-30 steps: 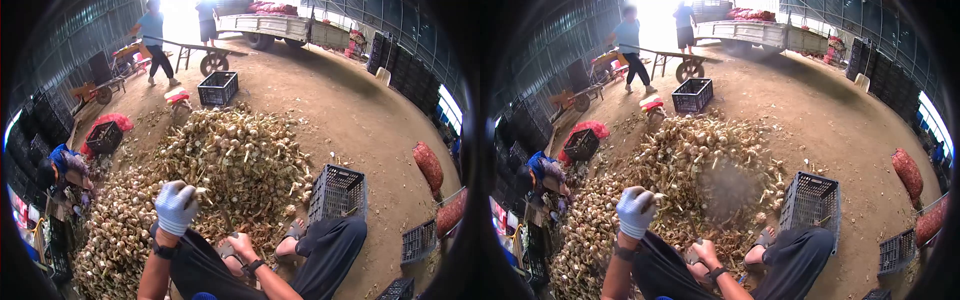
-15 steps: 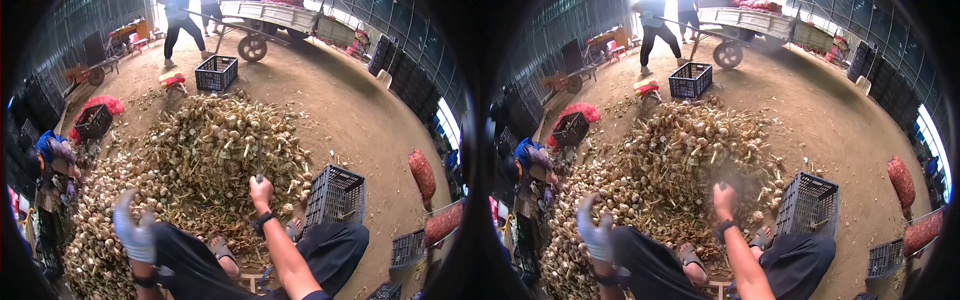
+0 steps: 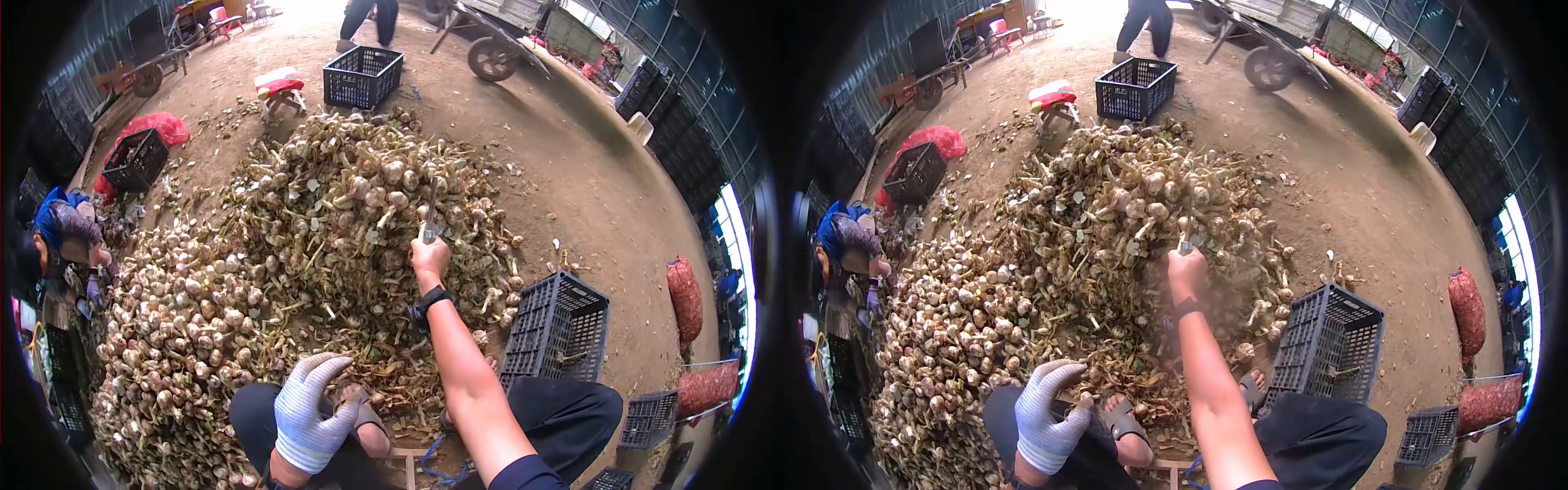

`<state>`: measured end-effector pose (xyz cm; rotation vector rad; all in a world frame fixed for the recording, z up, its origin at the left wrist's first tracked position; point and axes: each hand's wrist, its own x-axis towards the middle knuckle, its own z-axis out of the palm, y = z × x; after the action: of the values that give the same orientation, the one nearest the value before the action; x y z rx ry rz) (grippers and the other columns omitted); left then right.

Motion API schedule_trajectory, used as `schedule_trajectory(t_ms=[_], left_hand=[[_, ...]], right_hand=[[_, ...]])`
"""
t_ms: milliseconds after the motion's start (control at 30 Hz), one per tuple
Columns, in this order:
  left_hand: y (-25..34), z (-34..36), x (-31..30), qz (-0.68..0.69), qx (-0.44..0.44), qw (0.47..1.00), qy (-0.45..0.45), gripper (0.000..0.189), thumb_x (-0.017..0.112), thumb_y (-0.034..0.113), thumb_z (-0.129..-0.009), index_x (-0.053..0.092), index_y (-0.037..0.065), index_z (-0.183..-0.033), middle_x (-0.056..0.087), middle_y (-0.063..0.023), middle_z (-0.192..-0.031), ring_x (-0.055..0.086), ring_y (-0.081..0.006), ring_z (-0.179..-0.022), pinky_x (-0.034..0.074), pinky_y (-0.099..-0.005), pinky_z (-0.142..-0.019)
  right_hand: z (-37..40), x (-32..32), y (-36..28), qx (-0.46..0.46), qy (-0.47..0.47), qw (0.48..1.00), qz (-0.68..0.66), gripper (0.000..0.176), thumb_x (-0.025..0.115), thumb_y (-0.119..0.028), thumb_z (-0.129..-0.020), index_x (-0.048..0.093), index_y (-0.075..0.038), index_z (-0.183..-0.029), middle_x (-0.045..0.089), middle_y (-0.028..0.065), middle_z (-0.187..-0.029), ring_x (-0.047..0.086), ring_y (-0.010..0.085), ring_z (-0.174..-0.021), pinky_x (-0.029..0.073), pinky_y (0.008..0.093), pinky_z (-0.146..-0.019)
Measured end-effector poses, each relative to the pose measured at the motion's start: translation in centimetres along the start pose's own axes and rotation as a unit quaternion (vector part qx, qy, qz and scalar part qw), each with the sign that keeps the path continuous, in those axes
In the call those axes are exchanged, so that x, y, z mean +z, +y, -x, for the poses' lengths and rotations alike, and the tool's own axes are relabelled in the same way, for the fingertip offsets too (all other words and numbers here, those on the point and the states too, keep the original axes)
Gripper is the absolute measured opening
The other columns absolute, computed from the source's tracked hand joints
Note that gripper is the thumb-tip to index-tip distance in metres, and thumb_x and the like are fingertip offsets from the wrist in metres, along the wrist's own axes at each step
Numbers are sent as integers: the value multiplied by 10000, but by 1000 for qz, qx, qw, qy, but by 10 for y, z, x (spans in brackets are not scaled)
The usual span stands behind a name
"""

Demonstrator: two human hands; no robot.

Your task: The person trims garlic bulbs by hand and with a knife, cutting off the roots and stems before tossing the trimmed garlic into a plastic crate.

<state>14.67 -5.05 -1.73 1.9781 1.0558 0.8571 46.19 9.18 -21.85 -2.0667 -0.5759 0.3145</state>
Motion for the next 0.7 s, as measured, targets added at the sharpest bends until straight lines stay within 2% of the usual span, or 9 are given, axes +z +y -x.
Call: schedule_trajectory(t_ms=[67, 133, 167, 367, 467, 533, 600, 633, 700], left_hand=[[2, 0, 0, 23, -12, 1000, -2, 416, 715, 10, -739, 647, 11, -1149, 642, -142, -1118, 679, -252, -962, 550, -330, -850], [4, -1, 1, 45, -14, 999, 0, 415, 710, 4, -741, 646, 9, -1151, 644, -140, -1112, 680, -244, -948, 551, -324, -840], [2, 0, 3, 47, -15, 999, 4, 415, 721, 32, -753, 651, 27, -1162, 647, -141, -1106, 681, -252, -934, 553, -325, -831], [-8, 6, 23, 3, -87, 996, -1, 440, 765, 230, -816, 646, 38, -1194, 679, -158, -1043, 691, -270, -919, 550, -340, -829], [-28, 4, 36, 77, -144, 986, -39, 433, 703, 299, -912, 631, 19, -1235, 705, -97, -973, 683, -155, -878, 553, -306, -763], [-25, 2, 30, 344, -269, 889, -140, 557, 631, 480, -949, 580, 45, -1293, 685, -91, -1034, 677, -188, -923, 562, -345, -810], [-18, 0, 41, 541, -277, 786, -113, 687, 597, 584, -930, 521, 39, -1341, 651, -109, -1152, 663, -229, -983, 550, -401, -898], [-9, 2, 36, 536, -258, 792, -134, 760, 600, 633, -898, 476, 65, -1386, 600, -112, -1257, 622, -265, -1081, 500, -444, -1002], [-16, 0, 51, 578, -235, 772, -124, 693, 610, 579, -918, 494, 76, -1380, 626, -104, -1240, 625, -276, -1105, 496, -442, -1002]], right_hand=[[6, -3, 7, -2, 5, 999, -34, 274, 667, -316, -780, 694, -54, -854, 691, 141, -739, 675, 346, -719, 503, 450, -683], [25, -13, 4, -16, 0, 990, -139, 153, 733, -185, -821, 671, -76, -734, 633, -2, -614, 588, 117, -513, 480, 313, -494], [41, -21, 0, 13, -30, 969, -245, 123, 705, -95, -860, 649, -80, -750, 610, -22, -621, 562, 84, -482, 465, 243, -451], [170, -105, -21, 16, -210, 867, -451, 113, 593, -46, -890, 665, -59, -804, 581, -30, -622, 556, 50, -528, 537, 250, -549], [222, -138, -36, -51, -248, 831, -496, 134, 589, -57, -882, 624, -16, -759, 573, -8, -640, 490, 54, -509, 493, 241, -562], [242, -164, -40, 0, -322, 833, -450, 130, 597, -67, -856, 596, -32, -731, 578, -1, -673, 543, 82, -575, 521, 285, -628], [255, -177, -41, 3, -330, 835, -440, 161, 620, -54, -831, 577, -34, -677, 591, 2, -695, 524, 74, -579, 464, 280, -586], [258, -183, -46, 0, -311, 852, -420, 212, 647, -23, -800, 543, -50, -618, 561, -43, -657, 477, 35, -564, 399, 259, -535], [257, -180, -27, -60, -305, 877, -366, 168, 677, -31, -798, 587, -53, -658, 586, -51, -670, 497, 24, -585, 408, 241, -531]])
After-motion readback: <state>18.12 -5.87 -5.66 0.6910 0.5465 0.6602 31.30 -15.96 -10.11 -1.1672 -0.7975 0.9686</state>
